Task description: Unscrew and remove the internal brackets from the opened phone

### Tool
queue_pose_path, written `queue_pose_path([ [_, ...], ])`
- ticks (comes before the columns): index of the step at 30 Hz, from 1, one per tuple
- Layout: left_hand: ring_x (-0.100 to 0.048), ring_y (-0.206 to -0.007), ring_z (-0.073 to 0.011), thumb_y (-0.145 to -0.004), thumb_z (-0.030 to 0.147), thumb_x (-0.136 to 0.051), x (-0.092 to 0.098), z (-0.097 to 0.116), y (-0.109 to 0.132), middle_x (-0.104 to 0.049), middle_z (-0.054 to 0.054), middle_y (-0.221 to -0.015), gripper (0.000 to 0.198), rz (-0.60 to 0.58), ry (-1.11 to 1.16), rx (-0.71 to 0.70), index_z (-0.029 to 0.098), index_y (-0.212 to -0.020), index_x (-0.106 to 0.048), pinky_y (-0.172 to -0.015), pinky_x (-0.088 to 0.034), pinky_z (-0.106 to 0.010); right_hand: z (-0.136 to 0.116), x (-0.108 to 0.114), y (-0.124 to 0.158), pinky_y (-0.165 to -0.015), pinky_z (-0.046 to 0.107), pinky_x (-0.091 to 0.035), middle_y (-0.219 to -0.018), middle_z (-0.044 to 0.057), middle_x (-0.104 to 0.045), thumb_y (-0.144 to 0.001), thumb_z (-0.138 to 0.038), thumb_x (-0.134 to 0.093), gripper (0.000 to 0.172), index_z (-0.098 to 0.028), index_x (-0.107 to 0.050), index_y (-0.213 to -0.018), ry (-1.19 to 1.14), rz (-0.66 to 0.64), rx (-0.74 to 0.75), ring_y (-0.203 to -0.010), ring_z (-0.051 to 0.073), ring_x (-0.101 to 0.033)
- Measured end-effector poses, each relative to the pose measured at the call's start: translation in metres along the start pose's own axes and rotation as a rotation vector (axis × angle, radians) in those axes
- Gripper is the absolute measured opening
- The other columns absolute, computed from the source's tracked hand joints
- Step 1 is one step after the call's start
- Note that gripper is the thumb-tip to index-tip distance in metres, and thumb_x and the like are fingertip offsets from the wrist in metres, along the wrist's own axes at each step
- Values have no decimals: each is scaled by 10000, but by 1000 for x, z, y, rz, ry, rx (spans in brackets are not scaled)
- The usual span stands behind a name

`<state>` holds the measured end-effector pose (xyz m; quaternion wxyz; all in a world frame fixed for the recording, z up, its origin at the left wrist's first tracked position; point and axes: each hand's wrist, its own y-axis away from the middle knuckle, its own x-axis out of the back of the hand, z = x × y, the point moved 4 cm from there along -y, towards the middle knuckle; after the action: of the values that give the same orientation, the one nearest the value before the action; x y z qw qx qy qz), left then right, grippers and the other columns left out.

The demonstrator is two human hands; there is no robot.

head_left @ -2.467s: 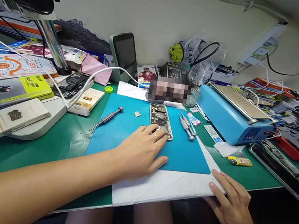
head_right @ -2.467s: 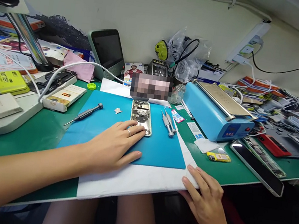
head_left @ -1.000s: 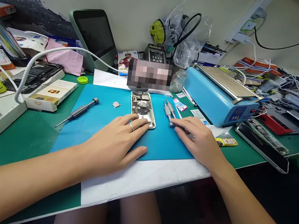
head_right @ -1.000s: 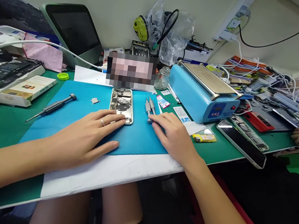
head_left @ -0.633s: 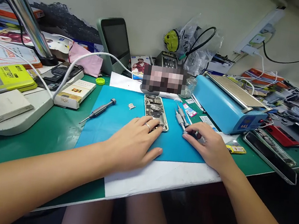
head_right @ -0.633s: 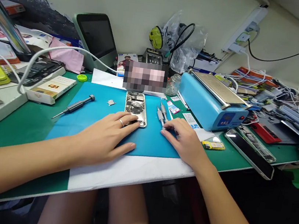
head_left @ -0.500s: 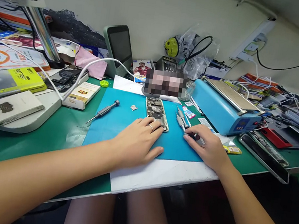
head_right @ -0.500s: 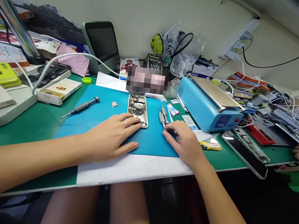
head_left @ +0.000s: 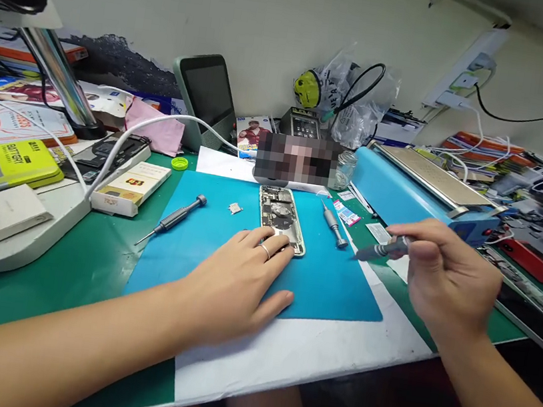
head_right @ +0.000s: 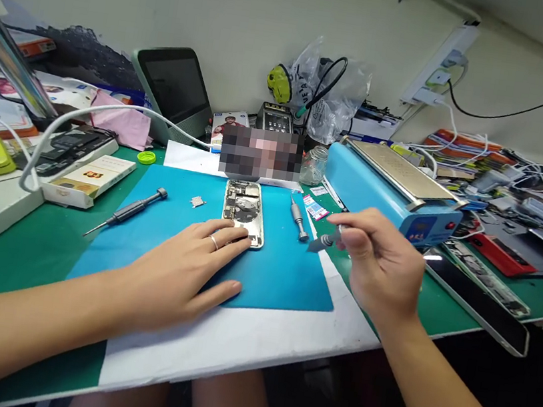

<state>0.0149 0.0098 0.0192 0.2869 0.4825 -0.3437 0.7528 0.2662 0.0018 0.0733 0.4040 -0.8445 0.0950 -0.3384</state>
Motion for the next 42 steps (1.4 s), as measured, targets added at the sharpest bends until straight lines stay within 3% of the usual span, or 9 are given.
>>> queue_pose_path([
  [6,-402,-1494,-380,-1105,444,-458,0,2,0,-505,-113,-1616,571,-44,9,34,124,-1578,-469,-1224,-435,-603,2,-31,-53,-507,313,-458,-729,27,-644,-1016,-556,-594,366,-241,-750,-912,-107,-125,23,-593,161,-590],
  [10,-387,-1515,-384,-1107,476,-438,-1,1,1,-476,-85,-1646,590,-64,19,57,161,-1606,-437,-1221,-444,-620,7,-57,-67,-578,310,-491,-755,12,-670,-1023,-562,-588,375,-233,-734,-916,-140,-204,122,-621,145,-609],
  [13,-389,-1526,-377,-1110,501,-420,-2,0,1,-457,-68,-1664,601,-67,10,58,177,-1616,-423,-1208,-472,-604,10,-66,-63,-685,335,-533,-816,20,-711,-1028,-543,-595,342,-242,-717,-919,-155,-212,207,-727,169,-655],
  [18,-461,-1487,-383,-1076,525,-493,-8,-2,-2,-506,-81,-1628,647,-61,-51,19,150,-1602,-451,-1153,-540,-573,11,-65,-48,-713,368,-564,-865,25,-729,-1079,-463,-509,247,-297,-693,-1075,-114,-142,281,-789,202,-688],
  [22,-524,-1438,-409,-1063,518,-530,-10,-2,-6,-530,-110,-1602,642,-30,-133,-20,125,-1569,-497,-1084,-588,-589,14,-66,-44,-814,339,-599,-1012,30,-765,-1080,-526,-480,338,-282,-692,-1176,-96,-270,193,-889,189,-732],
  [27,-581,-1390,-380,-1065,494,-551,-4,-1,-6,-540,-99,-1594,617,-42,-201,-45,126,-1558,-506,-1045,-620,-546,20,-67,-47,-750,238,-596,-977,7,-786,-1054,-333,-600,160,-238,-724,-1086,-119,-287,39,-831,139,-754],
  [30,-586,-1384,-377,-1045,493,-585,-2,-1,-6,-571,-99,-1569,609,-19,-206,-46,131,-1533,-539,-1041,-623,-541,14,-76,-43,-763,249,-608,-1019,22,-796,-996,-361,-695,190,-220,-711,-1121,-177,-409,114,-870,162,-764],
  [34,-568,-1398,-391,-1024,474,-616,-2,0,-7,-598,-125,-1540,607,18,-182,-40,104,-1502,-570,-1044,-619,-536,1,-85,-39,-939,283,-585,-1083,47,-805,-1010,-242,-659,145,-176,-709,-1129,-143,-509,297,-1025,179,-748],
  [42,-480,-1458,-391,-1049,512,-559,-10,-2,-6,-520,-111,-1614,641,-55,-47,19,132,-1561,-493,-1150,-520,-588,15,-93,-40,-985,378,-563,-1180,62,-779,-1031,-284,-622,226,-205,-720,-1218,92,-561,200,-1125,239,-712],
])
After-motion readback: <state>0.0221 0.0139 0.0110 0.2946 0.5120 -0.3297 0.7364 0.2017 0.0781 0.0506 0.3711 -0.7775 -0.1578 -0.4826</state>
